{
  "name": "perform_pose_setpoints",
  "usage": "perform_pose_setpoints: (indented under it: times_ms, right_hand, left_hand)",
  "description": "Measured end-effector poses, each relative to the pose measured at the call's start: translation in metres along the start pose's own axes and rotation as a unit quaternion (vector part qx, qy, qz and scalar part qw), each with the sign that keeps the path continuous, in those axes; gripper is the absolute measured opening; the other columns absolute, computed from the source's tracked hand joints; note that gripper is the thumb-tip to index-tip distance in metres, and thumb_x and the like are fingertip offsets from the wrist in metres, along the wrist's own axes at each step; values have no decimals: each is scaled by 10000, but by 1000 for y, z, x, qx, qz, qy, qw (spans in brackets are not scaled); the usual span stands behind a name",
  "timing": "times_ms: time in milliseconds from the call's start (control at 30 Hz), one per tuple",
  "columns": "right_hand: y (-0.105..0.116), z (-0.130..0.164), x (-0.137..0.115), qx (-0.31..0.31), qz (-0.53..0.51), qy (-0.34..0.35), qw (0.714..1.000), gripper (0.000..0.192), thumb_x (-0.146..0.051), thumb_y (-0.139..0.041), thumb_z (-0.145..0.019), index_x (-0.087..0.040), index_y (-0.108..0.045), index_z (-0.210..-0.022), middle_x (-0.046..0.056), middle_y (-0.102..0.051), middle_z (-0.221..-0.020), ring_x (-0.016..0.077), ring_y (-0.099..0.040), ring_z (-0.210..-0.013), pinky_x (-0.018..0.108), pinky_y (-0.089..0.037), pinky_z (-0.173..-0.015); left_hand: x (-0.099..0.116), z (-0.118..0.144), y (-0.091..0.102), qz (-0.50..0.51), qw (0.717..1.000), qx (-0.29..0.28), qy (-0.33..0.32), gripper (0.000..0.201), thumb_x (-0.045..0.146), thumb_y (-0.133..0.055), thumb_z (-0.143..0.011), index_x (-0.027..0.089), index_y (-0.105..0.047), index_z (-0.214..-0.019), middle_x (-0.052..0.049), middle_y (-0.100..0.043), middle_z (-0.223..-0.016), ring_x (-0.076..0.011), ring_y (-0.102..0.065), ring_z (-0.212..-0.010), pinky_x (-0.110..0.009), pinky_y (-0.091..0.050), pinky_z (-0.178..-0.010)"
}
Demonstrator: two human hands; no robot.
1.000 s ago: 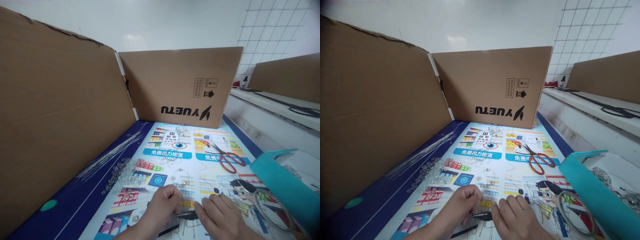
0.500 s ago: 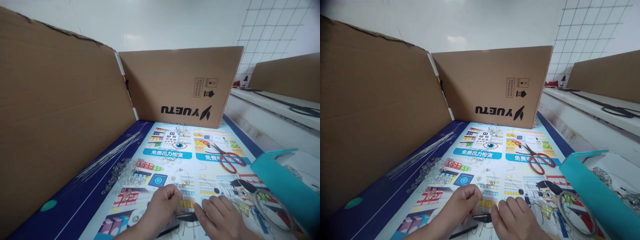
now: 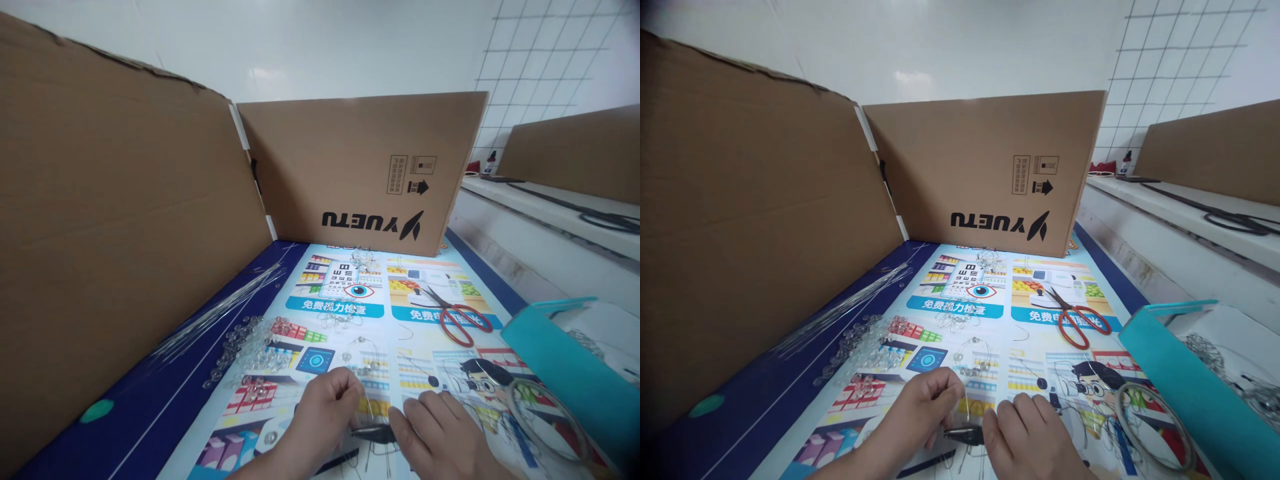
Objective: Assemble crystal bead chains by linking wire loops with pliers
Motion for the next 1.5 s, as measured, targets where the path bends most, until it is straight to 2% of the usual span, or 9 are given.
perform_pose_setpoints:
  times_ms: [200,400,500,667,1000,1100,1200,1367,1500]
  right_hand:
    - [-7,4,1,-16,-3,-27,999,287,-31,-346,-833,-158,-602,-847,30,-547,-600,173,-487,-550,320,-319,-570]
    - [-24,17,11,-47,-78,-109,990,156,-143,-434,-800,-191,-582,-782,10,-538,-601,167,-489,-558,284,-324,-539]
    - [-34,25,19,-77,-145,-165,972,61,-192,-534,-732,-218,-582,-760,-2,-578,-649,160,-522,-578,261,-340,-524]
    - [-57,38,23,-177,-240,-224,928,145,-158,-618,-648,-249,-607,-760,-29,-623,-687,140,-579,-598,213,-377,-525]
    - [-77,46,22,-293,-323,-266,860,106,-140,-595,-689,-222,-562,-632,-64,-612,-640,97,-576,-574,173,-349,-516]
    - [-78,46,22,-280,-338,-261,860,90,-153,-609,-693,-226,-578,-651,-63,-606,-643,97,-568,-576,177,-352,-515]
    - [-71,41,26,-222,-325,-249,885,99,-153,-611,-692,-232,-612,-752,-28,-617,-728,134,-575,-665,212,-395,-586]
    - [-47,29,37,-92,-272,-210,935,86,-150,-540,-749,-202,-600,-782,27,-571,-734,189,-511,-712,318,-411,-650]
    - [-41,30,52,-28,-333,-242,911,124,-115,-494,-784,-176,-585,-843,47,-559,-774,176,-517,-732,305,-429,-651]
  left_hand:
    - [29,8,10,-96,989,40,-103,246,290,-443,-821,188,-546,-623,30,-540,-535,-126,-482,-527,-206,-346,-503]
    - [49,19,6,-170,962,18,-212,259,260,-402,-877,189,-579,-702,-4,-583,-635,-138,-518,-600,-221,-372,-572]
    - [57,26,1,-199,944,0,-265,245,242,-401,-889,185,-603,-763,-24,-625,-671,-139,-543,-610,-224,-385,-585]
    - [65,34,-3,-238,915,-1,-327,236,217,-405,-897,171,-621,-814,-42,-652,-674,-146,-577,-619,-235,-401,-599]
    - [65,42,-8,-275,891,3,-363,219,192,-436,-881,203,-654,-897,-56,-710,-777,-187,-635,-699,-272,-433,-653]
    - [65,43,-10,-276,889,1,-365,214,194,-437,-882,195,-650,-901,-54,-711,-792,-181,-638,-711,-264,-433,-661]
    - [63,39,-6,-269,899,8,-345,204,211,-430,-886,186,-633,-887,-46,-699,-780,-169,-628,-695,-251,-424,-648]
    - [49,16,22,-204,953,62,-217,227,291,-415,-893,200,-584,-773,1,-617,-647,-137,-562,-584,-218,-396,-571]
    - [37,7,15,-178,970,22,-165,230,268,-415,-881,212,-584,-736,20,-597,-610,-134,-546,-568,-207,-377,-549]
Point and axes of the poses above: each hand's wrist, its own z-axis away from the middle knuckle, its own y-axis out of the back of the hand, x = y × z, the point moved 10 cm from there along -z, towards the middle knuckle
